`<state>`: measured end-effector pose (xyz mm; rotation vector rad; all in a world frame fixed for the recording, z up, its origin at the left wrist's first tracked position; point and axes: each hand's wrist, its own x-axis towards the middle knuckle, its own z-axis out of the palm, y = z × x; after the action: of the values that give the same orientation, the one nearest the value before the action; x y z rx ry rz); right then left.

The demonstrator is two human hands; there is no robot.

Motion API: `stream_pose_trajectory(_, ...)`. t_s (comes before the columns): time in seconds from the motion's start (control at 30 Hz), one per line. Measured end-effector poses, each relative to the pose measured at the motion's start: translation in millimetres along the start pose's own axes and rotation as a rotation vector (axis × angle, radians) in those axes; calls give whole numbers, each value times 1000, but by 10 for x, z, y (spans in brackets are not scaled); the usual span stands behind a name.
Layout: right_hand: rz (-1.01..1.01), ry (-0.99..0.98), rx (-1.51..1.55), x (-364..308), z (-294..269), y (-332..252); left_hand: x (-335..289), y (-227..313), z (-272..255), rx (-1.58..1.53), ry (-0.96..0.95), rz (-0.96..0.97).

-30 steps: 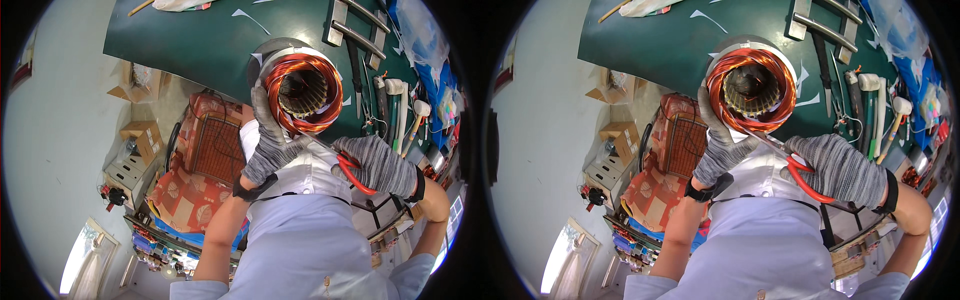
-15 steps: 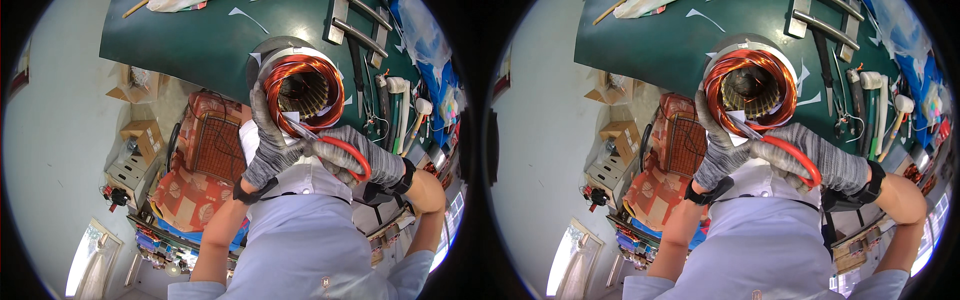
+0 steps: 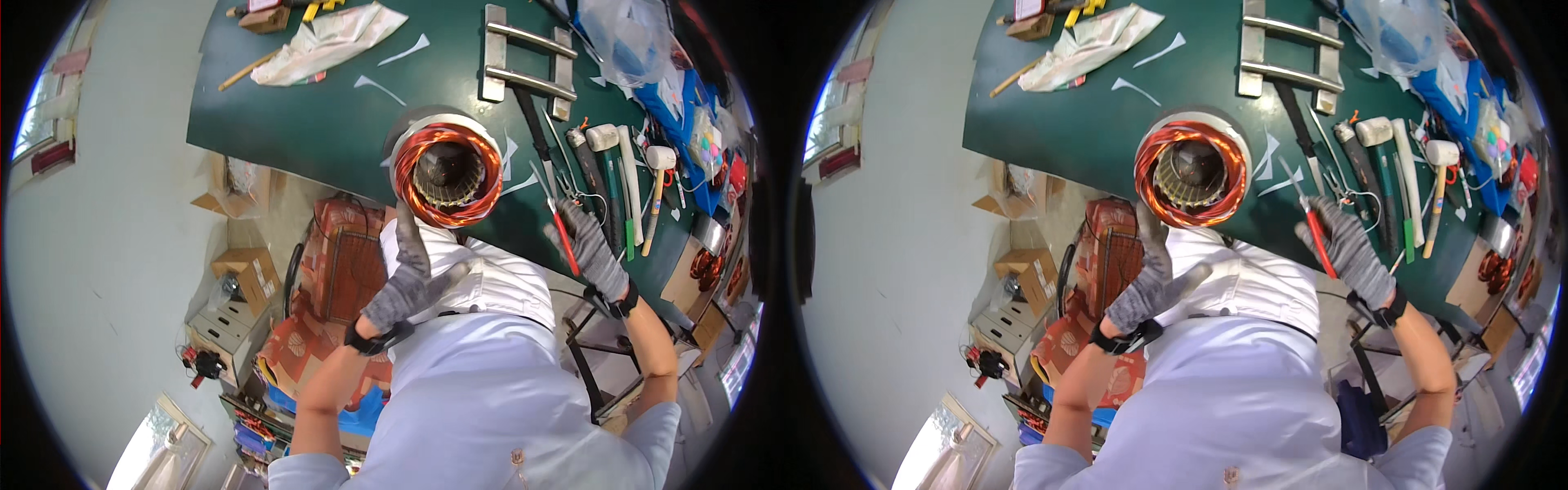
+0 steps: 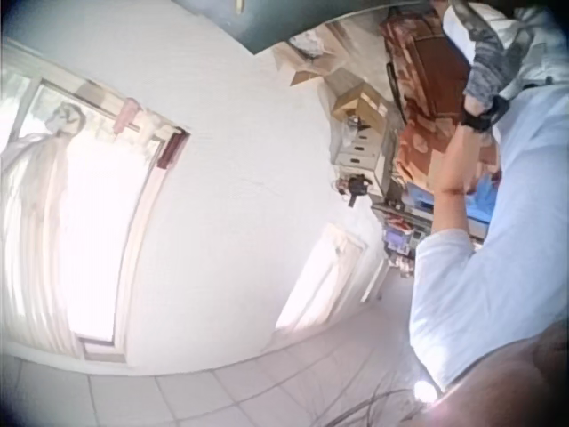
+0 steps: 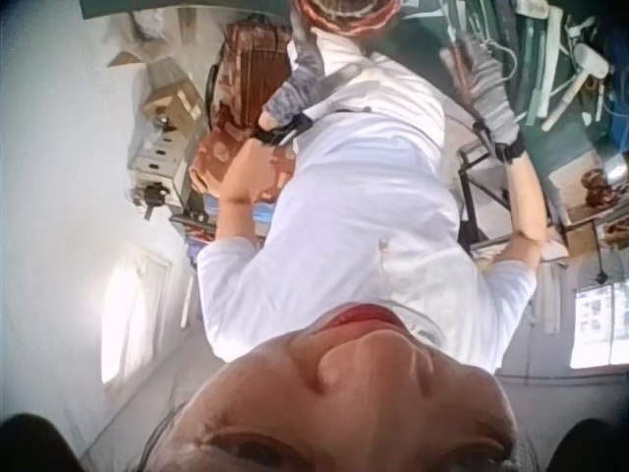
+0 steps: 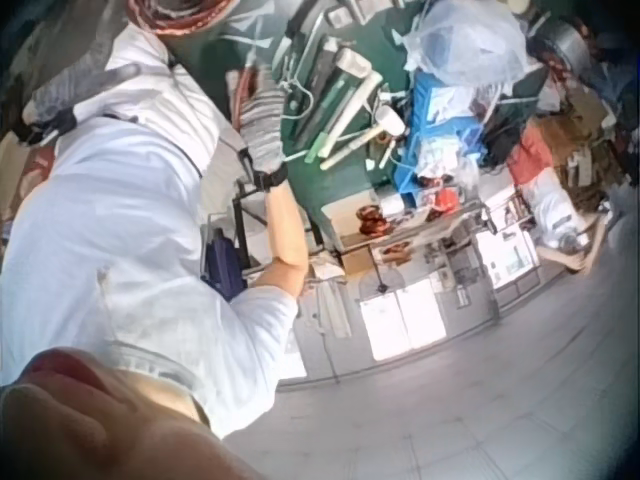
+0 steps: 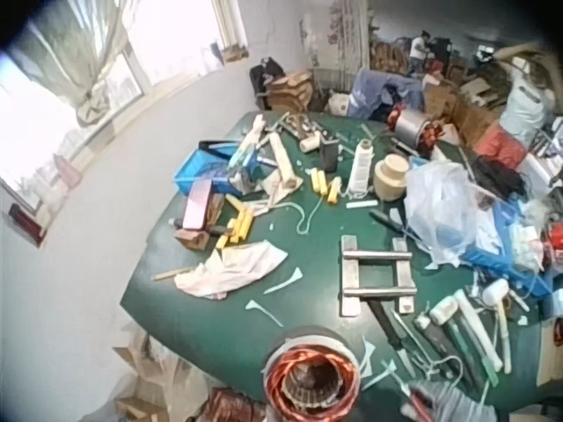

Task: Use scissors and wire to assemble or repair a motor stator on a workbench.

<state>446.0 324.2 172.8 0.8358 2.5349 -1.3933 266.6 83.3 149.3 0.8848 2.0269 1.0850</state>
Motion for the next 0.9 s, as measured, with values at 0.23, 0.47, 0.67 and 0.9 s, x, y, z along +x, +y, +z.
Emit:
stream_pose_trajectory(0.23,-94,539,-244,310,21,93,282,553,-331,746,-130,387)
stream_pose_trajectory(0.47,-350,786,168,955,5,-1143,816,338,-87,1057,-314,646)
stream_pose_trajectory(0.67,-235,737,-137,1355,826,-485,934,500,-74,885,-499,563)
stream_pose_trajectory(0.9,-5,962,-270,780,1110,-570,1286,321,-737,543,-264,906)
